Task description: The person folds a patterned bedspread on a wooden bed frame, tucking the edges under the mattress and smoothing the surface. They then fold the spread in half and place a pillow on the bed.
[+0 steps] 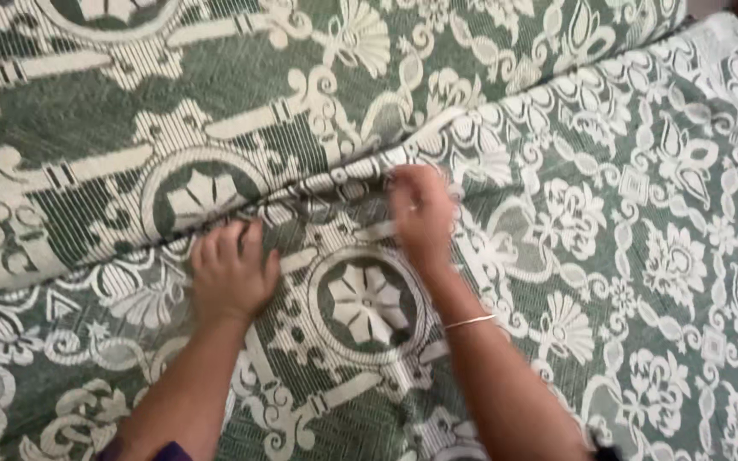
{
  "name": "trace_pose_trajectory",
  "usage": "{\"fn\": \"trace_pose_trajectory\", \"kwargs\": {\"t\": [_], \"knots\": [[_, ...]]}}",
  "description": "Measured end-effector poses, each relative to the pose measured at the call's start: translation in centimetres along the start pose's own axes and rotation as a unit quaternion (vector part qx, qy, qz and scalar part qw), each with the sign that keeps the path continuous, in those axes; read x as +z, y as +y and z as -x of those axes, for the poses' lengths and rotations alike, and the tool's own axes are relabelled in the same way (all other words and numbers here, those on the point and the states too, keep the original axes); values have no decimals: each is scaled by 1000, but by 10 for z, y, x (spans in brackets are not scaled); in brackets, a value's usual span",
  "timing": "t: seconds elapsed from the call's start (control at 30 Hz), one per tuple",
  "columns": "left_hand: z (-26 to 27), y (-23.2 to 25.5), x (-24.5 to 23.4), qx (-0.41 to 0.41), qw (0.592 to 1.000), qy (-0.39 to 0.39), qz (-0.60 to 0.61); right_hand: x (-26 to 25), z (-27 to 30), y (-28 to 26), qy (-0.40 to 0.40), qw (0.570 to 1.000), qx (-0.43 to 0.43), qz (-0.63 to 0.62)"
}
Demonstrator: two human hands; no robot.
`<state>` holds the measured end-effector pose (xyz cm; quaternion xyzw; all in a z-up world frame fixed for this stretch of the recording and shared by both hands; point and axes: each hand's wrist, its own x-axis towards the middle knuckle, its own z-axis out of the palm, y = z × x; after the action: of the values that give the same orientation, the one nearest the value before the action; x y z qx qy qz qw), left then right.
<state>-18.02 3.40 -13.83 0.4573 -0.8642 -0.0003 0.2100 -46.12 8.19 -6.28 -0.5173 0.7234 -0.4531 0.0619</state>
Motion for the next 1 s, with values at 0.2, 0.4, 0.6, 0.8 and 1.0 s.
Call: {"fn": "trace_pose_trajectory", "kwargs": {"t": [0.2, 0.4, 0.6, 0.8, 1.0], "knots": [[-2, -5, 3, -1, 990, -129, -59, -75, -138, 67, -61, 982, -31, 178], [-2, -6, 10, -6, 992, -113, -50, -63, -164, 61, -263, 911, -53, 314], [-3, -12, 13, 30, 999, -33, -22, -80, -176, 12, -395, 816, 51, 419], [-5, -14, 15, 48, 998, 38, -12, -90, -171, 26, -331, 879, 150, 309], [-21, -22, 38, 96, 972, 212, -2, -86, -164, 39, -155, 961, 229, 9]]}}
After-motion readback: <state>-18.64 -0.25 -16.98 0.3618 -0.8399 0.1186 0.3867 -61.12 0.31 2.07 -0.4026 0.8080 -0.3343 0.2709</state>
